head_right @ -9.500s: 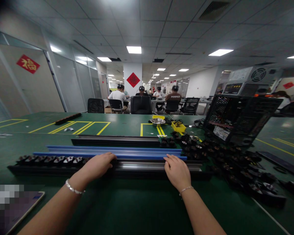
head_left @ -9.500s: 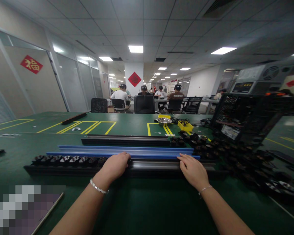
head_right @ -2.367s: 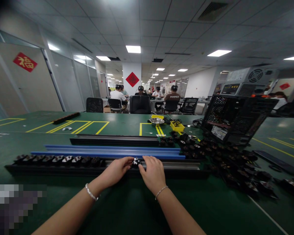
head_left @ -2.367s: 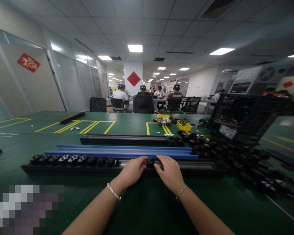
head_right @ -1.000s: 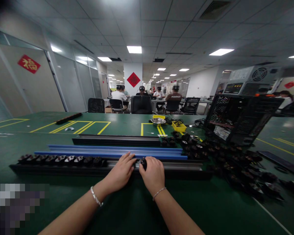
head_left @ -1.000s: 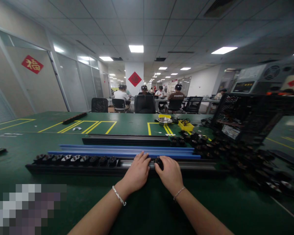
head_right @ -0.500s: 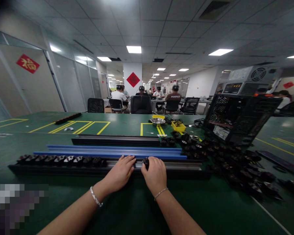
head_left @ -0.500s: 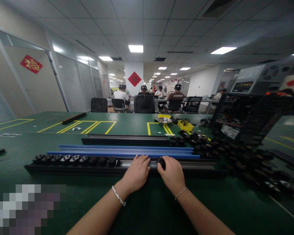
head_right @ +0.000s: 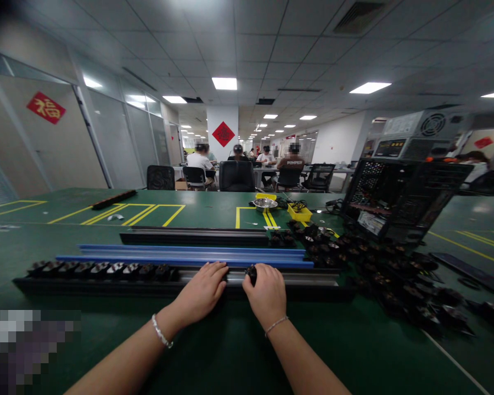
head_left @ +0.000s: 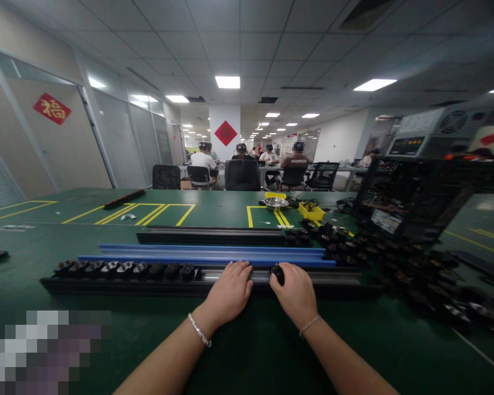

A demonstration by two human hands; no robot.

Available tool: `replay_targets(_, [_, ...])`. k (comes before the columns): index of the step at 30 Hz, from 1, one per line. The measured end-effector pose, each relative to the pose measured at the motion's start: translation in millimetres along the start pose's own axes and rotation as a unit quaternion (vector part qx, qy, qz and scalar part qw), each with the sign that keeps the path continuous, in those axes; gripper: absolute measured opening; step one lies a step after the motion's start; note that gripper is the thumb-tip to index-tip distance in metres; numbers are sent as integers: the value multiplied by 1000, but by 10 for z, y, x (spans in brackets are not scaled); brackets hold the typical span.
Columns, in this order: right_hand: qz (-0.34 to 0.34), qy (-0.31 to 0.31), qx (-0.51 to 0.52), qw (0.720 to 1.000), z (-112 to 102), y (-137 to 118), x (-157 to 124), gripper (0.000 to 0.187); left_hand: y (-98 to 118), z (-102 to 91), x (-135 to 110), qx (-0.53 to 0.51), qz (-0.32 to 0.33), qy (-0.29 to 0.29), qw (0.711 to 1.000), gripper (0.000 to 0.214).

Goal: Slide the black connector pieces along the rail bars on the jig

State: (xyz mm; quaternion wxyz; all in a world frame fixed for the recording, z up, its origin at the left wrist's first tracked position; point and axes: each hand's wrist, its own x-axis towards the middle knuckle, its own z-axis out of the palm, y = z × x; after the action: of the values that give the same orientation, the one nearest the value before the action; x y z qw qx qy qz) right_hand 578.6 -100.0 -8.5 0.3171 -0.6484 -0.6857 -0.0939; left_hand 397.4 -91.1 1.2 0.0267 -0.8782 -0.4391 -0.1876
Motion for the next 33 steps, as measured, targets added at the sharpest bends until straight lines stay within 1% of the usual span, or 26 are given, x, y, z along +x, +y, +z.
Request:
replay_targets(10, [11, 13, -4, 1000, -33, 47, -1, 21, -3, 13, 2, -6, -1, 15, 1000, 40])
replay_targets(18, [47, 23, -16, 999, -51, 114, 22, 21, -15, 21, -4, -7, 1, 23, 1000, 40])
replay_targets(24, [67, 26, -46, 996, -95, 133, 35, 19, -18, 23, -8, 1, 3, 22, 1000, 40])
replay_targets(33, [102, -4, -85, 991, -124, 111, 29, 20, -7, 22, -11, -3, 2, 25, 1000, 40])
